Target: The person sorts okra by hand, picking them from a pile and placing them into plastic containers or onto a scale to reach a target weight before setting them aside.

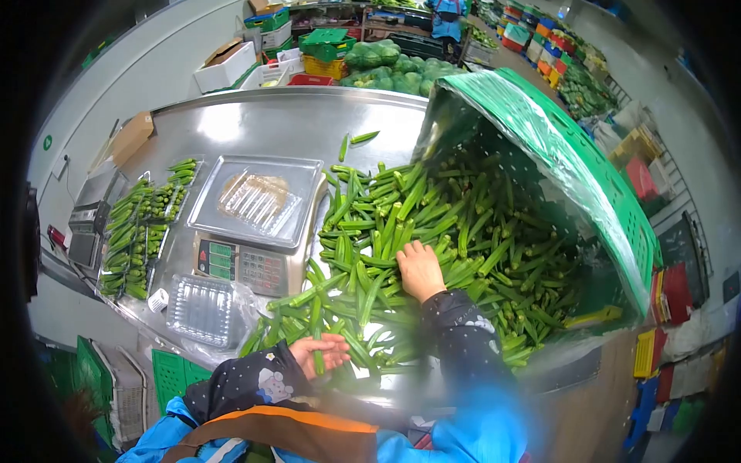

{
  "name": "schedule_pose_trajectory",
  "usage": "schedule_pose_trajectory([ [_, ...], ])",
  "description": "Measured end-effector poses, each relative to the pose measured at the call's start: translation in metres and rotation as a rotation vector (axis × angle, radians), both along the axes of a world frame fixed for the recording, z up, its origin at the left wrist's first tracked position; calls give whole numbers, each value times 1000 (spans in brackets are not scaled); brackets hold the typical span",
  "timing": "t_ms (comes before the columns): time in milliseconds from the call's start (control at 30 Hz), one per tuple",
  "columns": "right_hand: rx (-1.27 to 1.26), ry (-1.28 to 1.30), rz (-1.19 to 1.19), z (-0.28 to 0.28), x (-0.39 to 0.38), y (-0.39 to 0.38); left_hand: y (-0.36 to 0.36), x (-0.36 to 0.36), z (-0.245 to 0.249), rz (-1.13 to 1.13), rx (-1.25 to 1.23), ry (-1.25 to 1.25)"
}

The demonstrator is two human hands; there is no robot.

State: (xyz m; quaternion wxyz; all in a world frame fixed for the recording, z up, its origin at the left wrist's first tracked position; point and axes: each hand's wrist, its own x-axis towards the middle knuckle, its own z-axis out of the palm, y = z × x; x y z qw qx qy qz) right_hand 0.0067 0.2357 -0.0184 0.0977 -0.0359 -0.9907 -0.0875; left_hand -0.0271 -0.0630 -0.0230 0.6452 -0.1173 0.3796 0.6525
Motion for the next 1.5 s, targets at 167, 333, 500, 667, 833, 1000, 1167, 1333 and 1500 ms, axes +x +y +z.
schedule_pose_trajectory([
  [167, -51, -4, -5, -10, 1, 2, 24, -11, 8, -19, 78, -19],
  [333, -66, -30, 23, -2, 3, 3, 35, -19, 10, 6, 122, -5],
  [500, -76, -5, 137, 3, -3, 12, 39, -22, 11, -34, 72, 2],
  [667, -202, 186, 34, 33, 7, 8, 47, -37, 23, 2, 154, 39],
  [833, -933, 384, -178, 42, 31, -43, 66, -42, 23, 97, 244, 90],
  [1000, -1189, 364, -197, 53, 11, -54, 79, -36, 28, -29, 308, -110],
  [1167, -767, 517, -616, 45, -67, 25, 46, -10, 10, -28, 229, -171],
  [1333, -582, 419, -712, 24, -97, 46, 8, 13, -3, -162, 86, -46],
  [1500, -606, 545, -628, 8, -84, 44, 29, -20, 15, 71, 174, -84],
])
